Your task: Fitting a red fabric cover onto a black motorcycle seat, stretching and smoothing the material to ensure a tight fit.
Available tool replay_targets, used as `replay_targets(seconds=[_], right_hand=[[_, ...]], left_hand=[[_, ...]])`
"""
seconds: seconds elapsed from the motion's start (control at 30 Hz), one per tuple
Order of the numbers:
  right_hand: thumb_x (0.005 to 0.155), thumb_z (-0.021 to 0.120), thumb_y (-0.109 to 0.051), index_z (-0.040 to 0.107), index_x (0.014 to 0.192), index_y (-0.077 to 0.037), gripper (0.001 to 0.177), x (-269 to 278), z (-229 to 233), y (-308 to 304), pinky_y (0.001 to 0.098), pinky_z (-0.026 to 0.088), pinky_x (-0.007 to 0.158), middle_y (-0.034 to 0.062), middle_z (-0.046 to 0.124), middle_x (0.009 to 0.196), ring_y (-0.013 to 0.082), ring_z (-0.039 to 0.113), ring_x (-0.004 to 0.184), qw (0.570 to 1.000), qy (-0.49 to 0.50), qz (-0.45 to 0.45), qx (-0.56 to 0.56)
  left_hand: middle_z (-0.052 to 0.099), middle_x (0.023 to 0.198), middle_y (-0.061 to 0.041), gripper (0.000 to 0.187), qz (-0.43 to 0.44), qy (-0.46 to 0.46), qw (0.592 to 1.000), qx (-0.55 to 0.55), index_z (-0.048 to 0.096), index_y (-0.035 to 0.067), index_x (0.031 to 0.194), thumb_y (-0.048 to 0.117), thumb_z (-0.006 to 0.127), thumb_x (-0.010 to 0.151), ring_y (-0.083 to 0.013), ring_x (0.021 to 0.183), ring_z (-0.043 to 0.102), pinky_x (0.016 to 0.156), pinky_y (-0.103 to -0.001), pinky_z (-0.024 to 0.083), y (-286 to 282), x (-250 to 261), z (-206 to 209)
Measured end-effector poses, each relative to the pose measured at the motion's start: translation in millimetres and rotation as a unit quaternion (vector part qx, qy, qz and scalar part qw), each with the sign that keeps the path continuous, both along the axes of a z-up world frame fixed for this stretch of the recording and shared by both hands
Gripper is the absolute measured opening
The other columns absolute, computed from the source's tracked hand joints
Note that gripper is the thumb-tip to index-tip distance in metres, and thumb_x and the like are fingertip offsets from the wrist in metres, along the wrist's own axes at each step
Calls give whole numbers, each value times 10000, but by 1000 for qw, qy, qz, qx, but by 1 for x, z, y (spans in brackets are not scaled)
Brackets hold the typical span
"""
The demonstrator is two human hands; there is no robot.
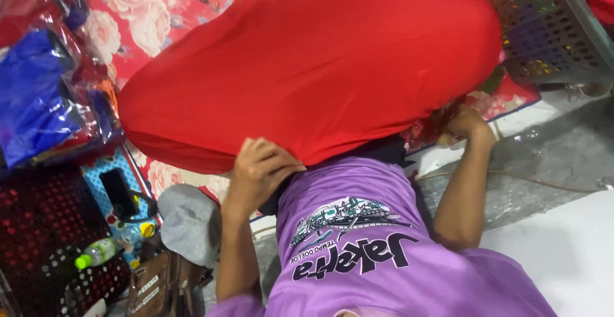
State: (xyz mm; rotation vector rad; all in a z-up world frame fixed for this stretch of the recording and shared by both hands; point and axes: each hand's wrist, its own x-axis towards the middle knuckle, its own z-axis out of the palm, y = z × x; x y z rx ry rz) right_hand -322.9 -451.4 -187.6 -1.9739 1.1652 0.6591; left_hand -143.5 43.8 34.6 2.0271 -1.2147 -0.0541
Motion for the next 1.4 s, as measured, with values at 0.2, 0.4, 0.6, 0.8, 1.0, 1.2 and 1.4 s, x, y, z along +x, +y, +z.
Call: replay_targets(seconds=[0.2, 0.4, 0.6, 0.8, 1.0, 1.2, 1.4], right_hand=[[742, 728, -113, 795, 1106, 100, 427, 5, -19, -9, 629, 583, 805, 371, 751, 997, 544, 711, 1008, 989, -2, 103, -104], [1008, 516, -116, 487, 714, -215, 311, 48, 54, 25, 304, 316, 462, -45, 447, 633, 66, 439, 576, 833, -388, -394, 24], [904, 711, -280, 767, 1259, -108, 399, 76, 62, 34, 289, 694, 786, 52, 814, 1187, 173, 799, 1011, 560, -521, -555, 328], [792, 788, -299, 744, 1310, -74, 567, 84, 98, 58, 448, 629, 1100, 103, 764, 1351, 288, 721, 1280, 487, -539, -584, 363], [743, 824, -380, 702, 1392, -85, 723, 81, 108, 62, 520, 597, 1139, 140, 711, 1453, 327, 687, 1345, 470, -560, -557, 394], [785, 699, -579, 658, 1407, -155, 754, 84, 83, 49, 399, 583, 1194, 77, 681, 1486, 241, 672, 1379, 582, -591, -472, 299], [1014, 842, -413, 505, 685, -169, 530, 60, -4, -7, 295, 497, 656, -50, 619, 721, 79, 537, 714, 674, -564, -454, -145]], left_hand=[[694, 763, 78, 94, 86, 71, 981, 157, 792, 291, 833, 249, 867, 797, -148, 706, 656, 700, -291, 503, 4, -23, -47], [837, 916, -8, 162, 95, 329, 934, 105, 830, 92, 912, 242, 792, 865, -89, 844, 779, 800, -230, 587, 11, -22, -24], [798, 707, -166, 201, 254, 521, 814, 32, 838, 18, 917, 199, 822, 833, -173, 603, 775, 468, -189, 492, 15, -21, -69], [789, 682, -160, 208, 260, 500, 826, -14, 840, 12, 886, 212, 831, 831, -161, 538, 743, 457, -196, 514, 16, -25, -71], [791, 689, -164, 200, 255, 507, 823, -11, 839, 19, 873, 214, 827, 833, -173, 552, 754, 448, -197, 488, 15, -23, -71], [791, 698, -172, 216, 264, 519, 813, -13, 838, 15, 889, 221, 833, 825, -183, 561, 758, 445, -189, 481, 14, -23, -71], [789, 693, -161, 233, 247, 510, 823, -27, 830, 3, 875, 233, 831, 833, -176, 559, 759, 434, -179, 492, 16, -23, -70]])
